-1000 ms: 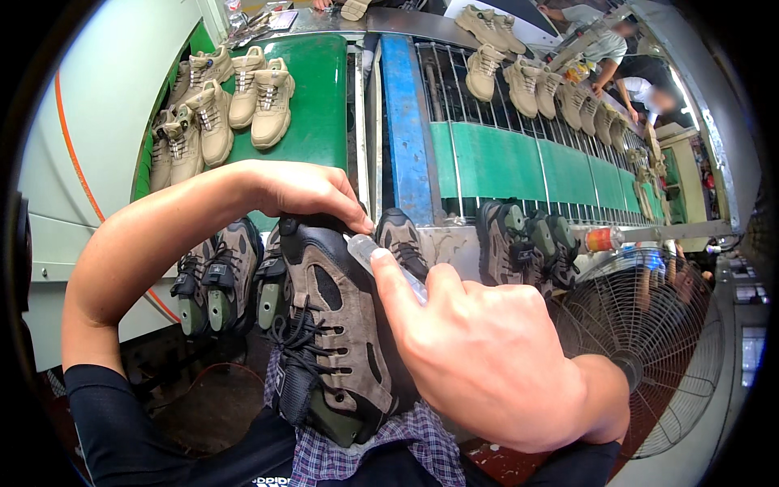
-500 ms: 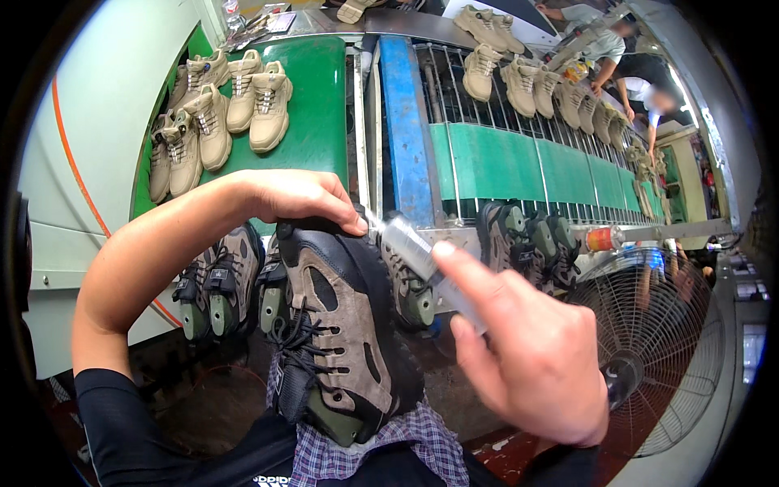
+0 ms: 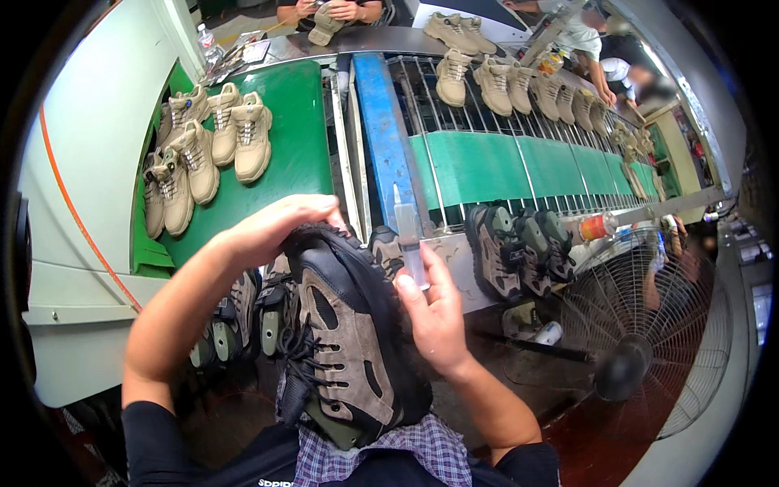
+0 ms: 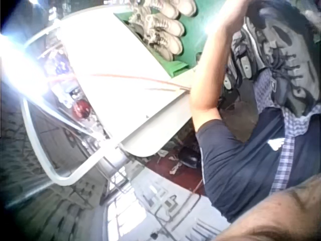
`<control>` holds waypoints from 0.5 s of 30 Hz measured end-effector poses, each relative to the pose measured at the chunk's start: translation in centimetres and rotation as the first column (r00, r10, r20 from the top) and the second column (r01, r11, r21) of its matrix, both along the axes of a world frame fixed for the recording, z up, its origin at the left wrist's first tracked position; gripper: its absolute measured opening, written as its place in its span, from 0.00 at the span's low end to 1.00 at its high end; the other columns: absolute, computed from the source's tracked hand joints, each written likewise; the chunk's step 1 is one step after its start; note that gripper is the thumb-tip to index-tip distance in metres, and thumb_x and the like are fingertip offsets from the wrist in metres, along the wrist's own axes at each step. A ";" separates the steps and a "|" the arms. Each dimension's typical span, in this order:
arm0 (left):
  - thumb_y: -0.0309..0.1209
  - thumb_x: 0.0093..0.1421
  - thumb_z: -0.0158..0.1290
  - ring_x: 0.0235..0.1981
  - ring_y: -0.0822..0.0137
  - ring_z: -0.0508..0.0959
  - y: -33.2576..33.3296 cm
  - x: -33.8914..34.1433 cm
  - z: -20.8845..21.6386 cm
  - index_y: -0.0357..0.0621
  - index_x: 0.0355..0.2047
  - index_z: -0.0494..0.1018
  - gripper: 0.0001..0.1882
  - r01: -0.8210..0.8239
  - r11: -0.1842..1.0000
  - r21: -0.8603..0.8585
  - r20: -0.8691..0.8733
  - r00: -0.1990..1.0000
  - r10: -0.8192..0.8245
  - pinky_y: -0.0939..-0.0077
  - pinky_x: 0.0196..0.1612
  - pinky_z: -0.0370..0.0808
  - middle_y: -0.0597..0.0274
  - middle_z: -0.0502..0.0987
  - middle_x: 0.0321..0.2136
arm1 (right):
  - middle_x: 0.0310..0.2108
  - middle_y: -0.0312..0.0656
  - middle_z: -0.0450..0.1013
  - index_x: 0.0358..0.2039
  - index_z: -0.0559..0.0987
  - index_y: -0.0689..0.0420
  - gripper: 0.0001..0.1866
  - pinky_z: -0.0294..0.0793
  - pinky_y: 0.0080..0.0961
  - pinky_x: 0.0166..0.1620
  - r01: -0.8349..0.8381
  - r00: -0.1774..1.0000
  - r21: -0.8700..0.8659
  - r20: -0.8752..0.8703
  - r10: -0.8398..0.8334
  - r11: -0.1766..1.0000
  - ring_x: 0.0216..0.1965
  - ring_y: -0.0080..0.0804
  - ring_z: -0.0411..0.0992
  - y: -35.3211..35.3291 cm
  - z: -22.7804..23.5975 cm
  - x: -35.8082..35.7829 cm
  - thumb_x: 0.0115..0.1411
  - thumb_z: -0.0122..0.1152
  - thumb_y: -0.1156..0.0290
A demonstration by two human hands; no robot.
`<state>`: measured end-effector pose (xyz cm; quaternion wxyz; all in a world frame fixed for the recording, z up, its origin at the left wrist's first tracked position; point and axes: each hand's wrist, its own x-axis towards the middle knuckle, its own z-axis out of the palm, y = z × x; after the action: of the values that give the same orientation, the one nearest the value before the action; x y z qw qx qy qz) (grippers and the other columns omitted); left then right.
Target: The person applies a liquid from a syringe along the seam of a shoe and then uses a flat tool to smooth the adhesive while working at a conveyor belt station.
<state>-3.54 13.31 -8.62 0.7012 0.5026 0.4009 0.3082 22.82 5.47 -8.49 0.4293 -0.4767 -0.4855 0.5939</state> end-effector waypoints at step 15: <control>0.31 0.38 0.76 0.55 0.63 0.76 -5.9 1.0 -5.0 0.39 0.61 0.64 0.49 -0.184 0.974 -0.131 0.443 0.868 0.223 0.67 0.61 0.72 0.55 0.75 0.52 | 0.42 0.35 0.73 0.68 0.61 0.59 0.28 0.74 0.16 0.38 0.087 0.994 0.004 -0.072 -0.087 0.996 0.41 0.18 0.71 -1.7 -1.6 0.5 0.69 0.54 0.68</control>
<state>-2.53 7.37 -13.63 0.7596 0.3413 0.2890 0.4723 23.33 3.73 -10.12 0.4736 -0.4743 -0.4507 0.5896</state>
